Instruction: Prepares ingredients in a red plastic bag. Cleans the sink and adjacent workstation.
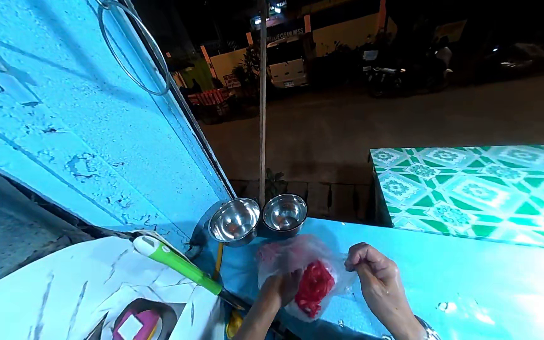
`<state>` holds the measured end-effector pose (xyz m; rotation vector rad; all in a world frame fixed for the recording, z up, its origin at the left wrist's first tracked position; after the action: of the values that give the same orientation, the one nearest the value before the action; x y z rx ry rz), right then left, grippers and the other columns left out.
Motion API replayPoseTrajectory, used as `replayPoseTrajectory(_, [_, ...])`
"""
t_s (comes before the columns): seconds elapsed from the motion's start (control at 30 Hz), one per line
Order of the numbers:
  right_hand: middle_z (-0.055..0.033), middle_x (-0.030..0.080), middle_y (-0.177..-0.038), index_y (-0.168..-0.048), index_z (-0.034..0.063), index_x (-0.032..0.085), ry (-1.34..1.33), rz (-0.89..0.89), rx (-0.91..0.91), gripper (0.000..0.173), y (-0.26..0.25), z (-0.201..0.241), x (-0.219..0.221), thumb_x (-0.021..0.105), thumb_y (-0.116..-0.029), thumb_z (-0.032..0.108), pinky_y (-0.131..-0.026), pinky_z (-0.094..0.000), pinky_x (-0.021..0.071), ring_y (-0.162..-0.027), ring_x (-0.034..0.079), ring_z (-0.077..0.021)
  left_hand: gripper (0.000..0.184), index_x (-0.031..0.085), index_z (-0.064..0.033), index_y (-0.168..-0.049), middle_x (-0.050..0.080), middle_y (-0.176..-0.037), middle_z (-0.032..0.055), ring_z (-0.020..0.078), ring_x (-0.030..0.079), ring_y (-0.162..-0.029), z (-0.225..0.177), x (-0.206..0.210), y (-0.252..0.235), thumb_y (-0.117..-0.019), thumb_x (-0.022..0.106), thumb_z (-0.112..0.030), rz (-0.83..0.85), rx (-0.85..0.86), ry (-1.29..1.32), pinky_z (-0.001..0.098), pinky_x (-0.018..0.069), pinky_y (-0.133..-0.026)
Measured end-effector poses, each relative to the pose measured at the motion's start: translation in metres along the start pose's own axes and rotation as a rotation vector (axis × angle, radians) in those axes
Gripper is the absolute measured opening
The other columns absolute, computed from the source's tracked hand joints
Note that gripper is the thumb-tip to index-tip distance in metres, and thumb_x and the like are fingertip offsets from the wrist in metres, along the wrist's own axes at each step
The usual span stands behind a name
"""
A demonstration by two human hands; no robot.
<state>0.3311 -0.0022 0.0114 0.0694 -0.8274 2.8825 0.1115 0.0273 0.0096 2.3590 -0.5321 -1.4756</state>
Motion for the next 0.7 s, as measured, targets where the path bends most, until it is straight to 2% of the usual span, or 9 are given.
replayPoseTrajectory(0.07, [0.0005,0.067,-0.087,-0.081,0.0082,0.066,0.217,-0.028,-0.040,0.020,0.002,0.003,0.002,0.049,-0.0842,-0.001,-0.068,-0.0170,0.0533,-0.079,0.063,-0.0032,0.052,0.056,-0.0033,-0.141,0.063,-0.134,0.0211,0.0364,0.060,-0.126,0.003,0.006,0.004,-0.1065,0.050,-0.041,0.135,-0.025,0.037,0.0572,0.0453,-0.108])
replayPoseTrajectory(0.17, [-0.0133,0.066,-0.116,-0.092,0.0066,0.070,0.495,-0.027,-0.181,0.017,0.014,0.020,0.010,0.055,-0.0848,0.007,-0.093,-0.0235,0.0529,-0.111,0.062,-0.0137,0.053,0.048,-0.0117,-0.149,0.064,-0.135,0.0190,0.0366,0.062,-0.123,0.015,0.028,0.007,-0.1021,0.059,-0.033,0.171,-0.010,-0.007,0.0588,0.0482,-0.104])
replayPoseTrajectory(0.27, [-0.0191,0.065,-0.116,-0.093,0.0013,0.068,0.393,0.138,-0.243,0.010,0.041,0.039,0.031,0.059,-0.0920,0.004,-0.094,-0.0261,0.0551,-0.110,0.064,-0.0174,0.058,0.042,-0.0159,-0.157,0.058,-0.145,0.0167,0.0377,0.056,-0.133,0.026,0.036,0.010,-0.1018,0.057,-0.028,0.136,-0.042,-0.189,0.0612,0.0441,-0.108])
replayPoseTrajectory(0.33, [-0.0170,0.071,-0.111,-0.099,-0.0009,0.073,0.386,0.379,-0.128,0.014,0.059,0.031,0.049,0.061,-0.0917,0.002,-0.086,-0.0335,0.0607,-0.100,0.071,-0.0211,0.048,0.055,-0.0021,-0.144,0.064,-0.134,0.0246,0.0427,0.060,-0.127,0.033,0.033,0.016,-0.1005,0.057,-0.022,0.049,0.023,-0.241,0.0620,0.0451,-0.104])
replayPoseTrajectory(0.4, [-0.0160,0.071,-0.123,-0.113,0.0017,0.074,0.596,0.635,0.021,0.024,0.068,0.008,0.064,0.065,-0.0928,0.011,-0.093,-0.0450,0.0592,-0.109,0.072,-0.0282,0.040,0.058,0.0033,-0.136,0.064,-0.131,0.0267,0.0440,0.059,-0.126,0.028,0.017,0.024,-0.1025,0.056,-0.019,0.149,-0.053,-0.279,0.0622,0.0439,-0.105])
replayPoseTrajectory(0.47, [-0.0166,0.066,-0.136,-0.126,0.0048,0.070,0.878,0.822,0.118,0.036,0.068,-0.020,0.072,0.065,-0.0944,0.021,-0.111,-0.0549,0.0438,-0.127,0.062,-0.0338,0.052,0.049,-0.0001,-0.146,0.061,-0.136,0.0261,0.0441,0.057,-0.129,0.024,0.001,0.026,-0.0970,0.060,-0.010,0.192,-0.074,-0.309,0.0626,0.0433,-0.107])
replayPoseTrajectory(0.5, [-0.0186,0.065,-0.136,-0.130,0.0046,0.068,0.993,0.864,0.159,0.038,0.065,-0.030,0.072,0.064,-0.0943,0.019,-0.111,-0.0585,0.0401,-0.129,0.060,-0.0368,0.066,0.041,-0.0047,-0.154,0.060,-0.139,0.0247,0.0437,0.056,-0.130,0.024,-0.004,0.025,-0.0930,0.064,-0.009,0.201,-0.075,-0.312,0.0630,0.0431,-0.107])
replayPoseTrajectory(0.6, [-0.0232,0.067,-0.129,-0.127,0.0014,0.068,1.224,0.959,0.354,0.036,0.045,-0.028,0.067,0.064,-0.0936,0.013,-0.107,-0.0612,0.0423,-0.125,0.061,-0.0418,0.076,0.039,-0.0074,-0.156,0.056,-0.145,0.0219,0.0428,0.053,-0.134,0.024,-0.010,0.032,-0.0876,0.072,-0.008,0.230,-0.011,-0.302,0.0648,0.0425,-0.108])
replayPoseTrajectory(0.7, [-0.0263,0.067,-0.125,-0.120,0.0014,0.070,1.145,1.177,0.608,0.035,0.013,-0.022,0.050,0.066,-0.0958,0.027,-0.101,-0.0668,0.0453,-0.121,0.061,-0.0460,0.077,0.043,-0.0023,-0.151,0.050,-0.150,0.0227,0.0426,0.049,-0.137,0.020,0.000,0.043,-0.0834,0.078,-0.012,0.287,0.036,-0.338,0.0641,0.0413,-0.109])
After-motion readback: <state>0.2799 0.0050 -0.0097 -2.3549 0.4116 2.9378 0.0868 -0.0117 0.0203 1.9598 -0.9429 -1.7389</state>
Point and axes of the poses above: each hand's wrist, its own y-axis away from the middle knuckle, its own x-axis out of the palm, z = x × y, the point moved 1 cm from there along -y, towards the middle knuckle
